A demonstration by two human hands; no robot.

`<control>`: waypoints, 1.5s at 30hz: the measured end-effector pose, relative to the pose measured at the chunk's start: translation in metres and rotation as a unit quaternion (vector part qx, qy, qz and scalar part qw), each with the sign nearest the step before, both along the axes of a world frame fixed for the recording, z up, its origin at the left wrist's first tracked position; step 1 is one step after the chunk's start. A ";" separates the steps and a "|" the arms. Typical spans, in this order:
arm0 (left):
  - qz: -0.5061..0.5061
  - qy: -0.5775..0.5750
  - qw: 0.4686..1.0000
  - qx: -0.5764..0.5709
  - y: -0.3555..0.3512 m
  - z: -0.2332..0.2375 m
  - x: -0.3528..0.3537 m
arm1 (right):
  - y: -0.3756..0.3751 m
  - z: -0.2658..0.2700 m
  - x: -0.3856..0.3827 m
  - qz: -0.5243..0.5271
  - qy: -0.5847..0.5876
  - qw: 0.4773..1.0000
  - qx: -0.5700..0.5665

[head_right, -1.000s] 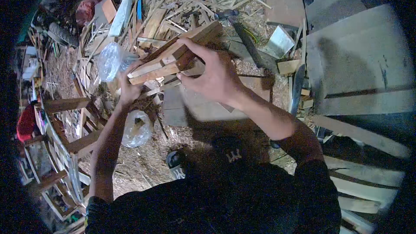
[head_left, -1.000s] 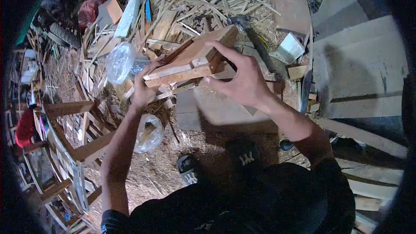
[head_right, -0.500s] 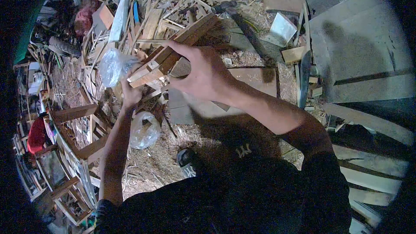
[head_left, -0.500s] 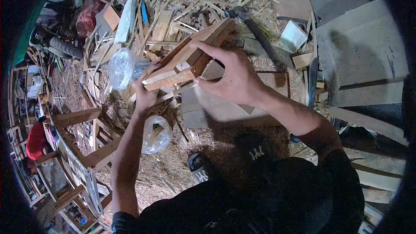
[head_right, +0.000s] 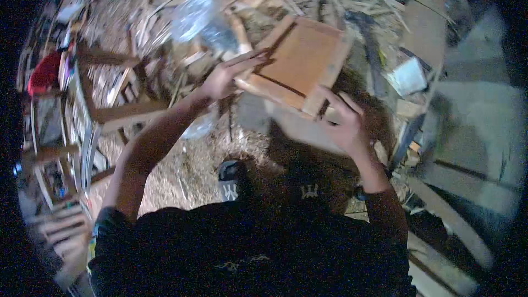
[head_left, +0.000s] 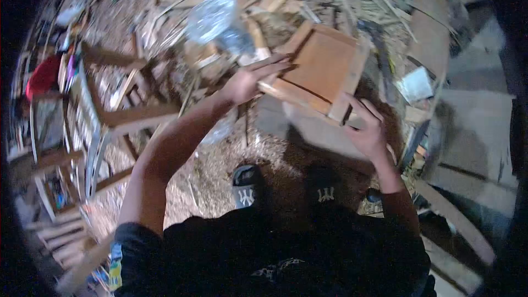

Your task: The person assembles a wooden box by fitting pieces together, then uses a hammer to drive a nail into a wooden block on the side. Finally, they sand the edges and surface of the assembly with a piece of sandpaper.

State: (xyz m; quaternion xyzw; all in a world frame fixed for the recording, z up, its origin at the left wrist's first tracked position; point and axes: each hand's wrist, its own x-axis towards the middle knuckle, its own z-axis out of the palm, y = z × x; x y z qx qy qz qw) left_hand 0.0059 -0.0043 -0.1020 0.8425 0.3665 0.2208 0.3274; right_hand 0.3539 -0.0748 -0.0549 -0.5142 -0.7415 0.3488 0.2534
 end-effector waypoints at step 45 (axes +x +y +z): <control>0.599 -0.064 0.792 -0.101 0.049 0.040 -0.129 | 0.183 0.097 -0.237 0.379 -0.037 0.877 0.293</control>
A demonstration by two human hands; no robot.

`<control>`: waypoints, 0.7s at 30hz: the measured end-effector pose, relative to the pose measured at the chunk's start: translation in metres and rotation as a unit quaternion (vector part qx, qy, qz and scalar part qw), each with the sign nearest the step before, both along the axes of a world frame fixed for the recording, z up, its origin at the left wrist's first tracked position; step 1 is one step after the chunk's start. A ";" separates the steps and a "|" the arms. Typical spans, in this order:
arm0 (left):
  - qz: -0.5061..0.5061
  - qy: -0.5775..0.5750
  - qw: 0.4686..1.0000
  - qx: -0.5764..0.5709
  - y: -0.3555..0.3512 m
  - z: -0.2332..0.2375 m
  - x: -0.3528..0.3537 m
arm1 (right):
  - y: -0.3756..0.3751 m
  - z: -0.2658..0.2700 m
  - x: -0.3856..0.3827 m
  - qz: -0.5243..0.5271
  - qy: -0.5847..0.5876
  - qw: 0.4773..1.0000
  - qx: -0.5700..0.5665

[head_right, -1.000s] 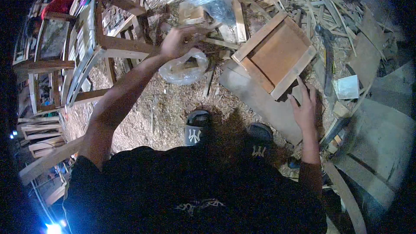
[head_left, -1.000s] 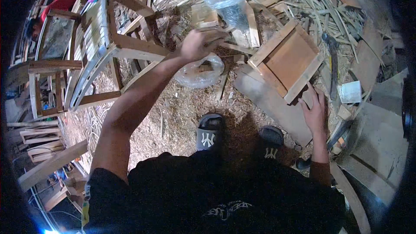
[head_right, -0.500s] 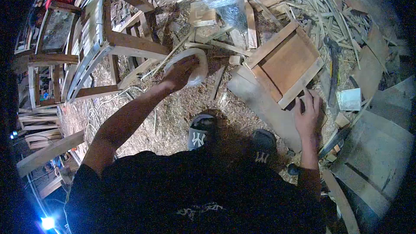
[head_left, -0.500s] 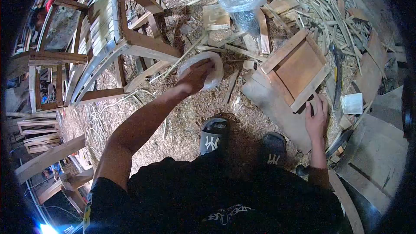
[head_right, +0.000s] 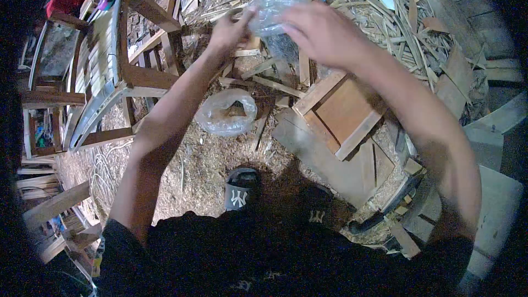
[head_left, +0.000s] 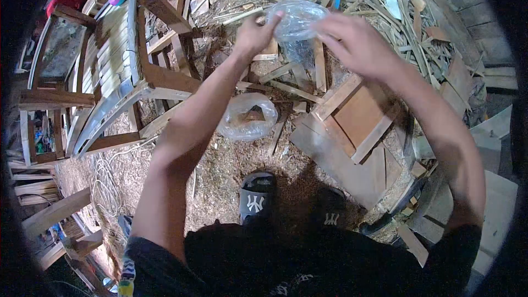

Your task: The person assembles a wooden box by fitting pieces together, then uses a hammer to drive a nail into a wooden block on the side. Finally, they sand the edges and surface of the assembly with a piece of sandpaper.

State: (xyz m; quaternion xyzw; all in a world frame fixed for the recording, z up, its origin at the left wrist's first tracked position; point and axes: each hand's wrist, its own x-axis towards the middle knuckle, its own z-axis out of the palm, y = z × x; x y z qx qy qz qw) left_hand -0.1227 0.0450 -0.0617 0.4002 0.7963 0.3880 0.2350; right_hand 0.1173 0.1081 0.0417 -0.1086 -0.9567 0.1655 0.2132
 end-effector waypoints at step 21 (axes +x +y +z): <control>-0.024 0.042 0.996 0.076 0.011 -0.068 0.011 | 0.040 -0.187 -0.113 -0.183 -0.223 0.955 -0.068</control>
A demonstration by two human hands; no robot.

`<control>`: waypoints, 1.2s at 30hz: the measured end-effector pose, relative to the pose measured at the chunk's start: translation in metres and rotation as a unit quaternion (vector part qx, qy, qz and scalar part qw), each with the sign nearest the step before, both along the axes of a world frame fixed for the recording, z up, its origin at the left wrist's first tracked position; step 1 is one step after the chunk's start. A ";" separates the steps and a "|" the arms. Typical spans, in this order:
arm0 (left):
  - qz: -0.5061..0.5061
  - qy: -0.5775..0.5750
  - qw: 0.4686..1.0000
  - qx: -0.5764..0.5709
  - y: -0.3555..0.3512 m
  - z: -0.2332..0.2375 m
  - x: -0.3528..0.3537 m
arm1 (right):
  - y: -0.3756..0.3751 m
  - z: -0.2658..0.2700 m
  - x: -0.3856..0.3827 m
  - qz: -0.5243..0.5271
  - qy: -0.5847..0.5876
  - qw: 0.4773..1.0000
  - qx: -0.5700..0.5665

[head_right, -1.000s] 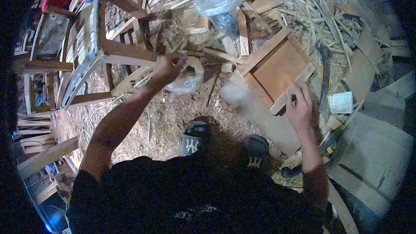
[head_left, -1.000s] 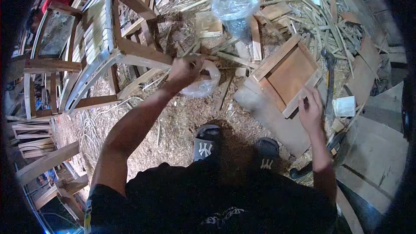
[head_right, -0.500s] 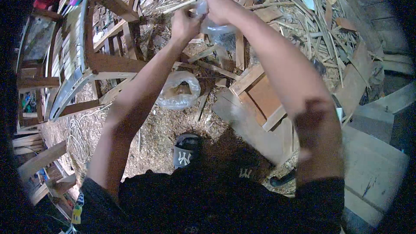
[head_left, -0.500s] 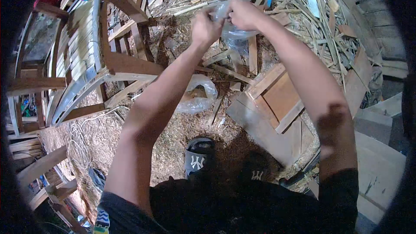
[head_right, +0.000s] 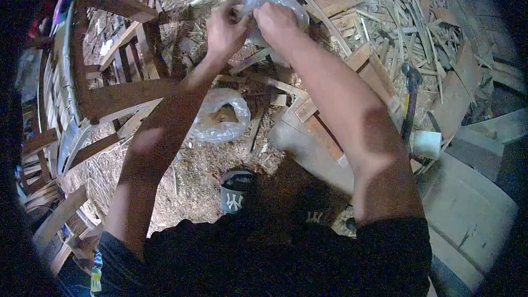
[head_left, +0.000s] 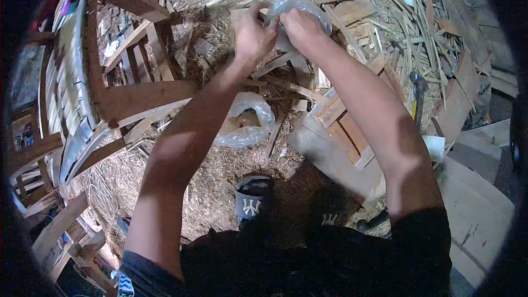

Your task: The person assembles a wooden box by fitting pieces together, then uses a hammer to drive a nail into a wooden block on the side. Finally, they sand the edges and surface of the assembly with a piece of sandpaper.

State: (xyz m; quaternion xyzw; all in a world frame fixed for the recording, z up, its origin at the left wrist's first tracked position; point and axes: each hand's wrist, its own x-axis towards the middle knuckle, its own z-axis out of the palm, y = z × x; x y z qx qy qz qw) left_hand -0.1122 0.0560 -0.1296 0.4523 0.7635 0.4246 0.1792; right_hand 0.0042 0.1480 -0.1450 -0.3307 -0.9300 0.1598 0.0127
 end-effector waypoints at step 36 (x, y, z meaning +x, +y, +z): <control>-0.333 0.014 0.942 -0.044 -0.113 0.019 0.118 | -0.233 0.044 0.359 -0.396 0.389 0.719 -0.419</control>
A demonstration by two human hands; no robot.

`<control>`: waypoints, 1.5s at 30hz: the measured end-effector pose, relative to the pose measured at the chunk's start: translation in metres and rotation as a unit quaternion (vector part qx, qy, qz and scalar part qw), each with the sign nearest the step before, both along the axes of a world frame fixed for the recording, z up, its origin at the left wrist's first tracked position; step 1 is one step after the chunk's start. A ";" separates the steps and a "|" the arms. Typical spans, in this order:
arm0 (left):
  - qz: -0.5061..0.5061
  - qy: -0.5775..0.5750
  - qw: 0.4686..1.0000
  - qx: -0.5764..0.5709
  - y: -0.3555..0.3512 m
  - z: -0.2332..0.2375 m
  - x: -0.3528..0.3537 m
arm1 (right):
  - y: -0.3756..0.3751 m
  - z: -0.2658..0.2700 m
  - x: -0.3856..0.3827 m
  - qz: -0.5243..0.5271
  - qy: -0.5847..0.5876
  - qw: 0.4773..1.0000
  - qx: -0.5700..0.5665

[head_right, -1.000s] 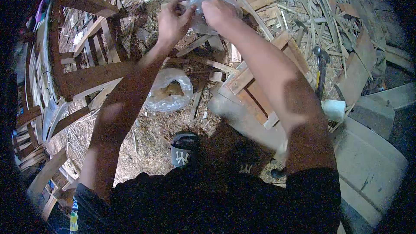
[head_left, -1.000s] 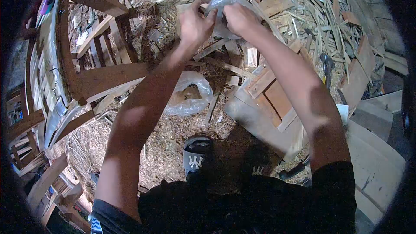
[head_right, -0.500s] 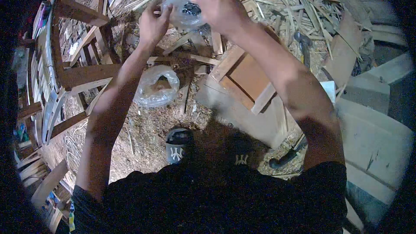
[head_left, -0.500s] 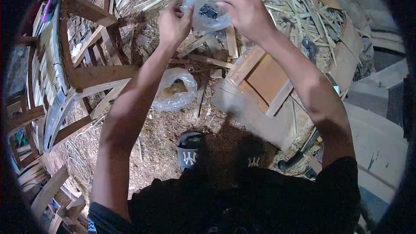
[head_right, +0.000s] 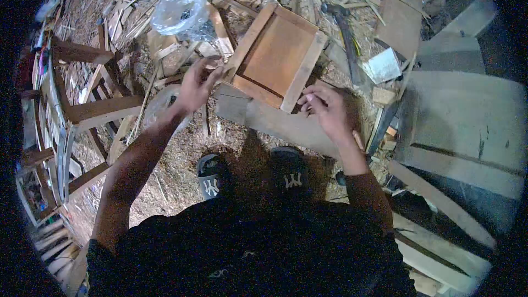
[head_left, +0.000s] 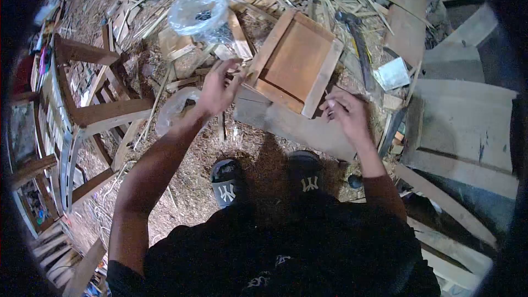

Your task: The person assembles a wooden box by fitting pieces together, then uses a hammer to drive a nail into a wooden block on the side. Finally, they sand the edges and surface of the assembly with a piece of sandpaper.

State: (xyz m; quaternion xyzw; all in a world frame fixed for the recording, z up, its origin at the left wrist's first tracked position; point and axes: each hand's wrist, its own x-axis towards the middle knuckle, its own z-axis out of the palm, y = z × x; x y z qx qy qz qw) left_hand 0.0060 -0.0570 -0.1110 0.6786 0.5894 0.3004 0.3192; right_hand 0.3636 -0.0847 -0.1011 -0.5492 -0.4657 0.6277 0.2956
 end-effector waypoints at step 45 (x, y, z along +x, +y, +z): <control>0.107 -0.398 0.819 -0.400 0.028 0.008 0.009 | 0.013 0.072 -0.033 0.037 -0.119 0.983 0.133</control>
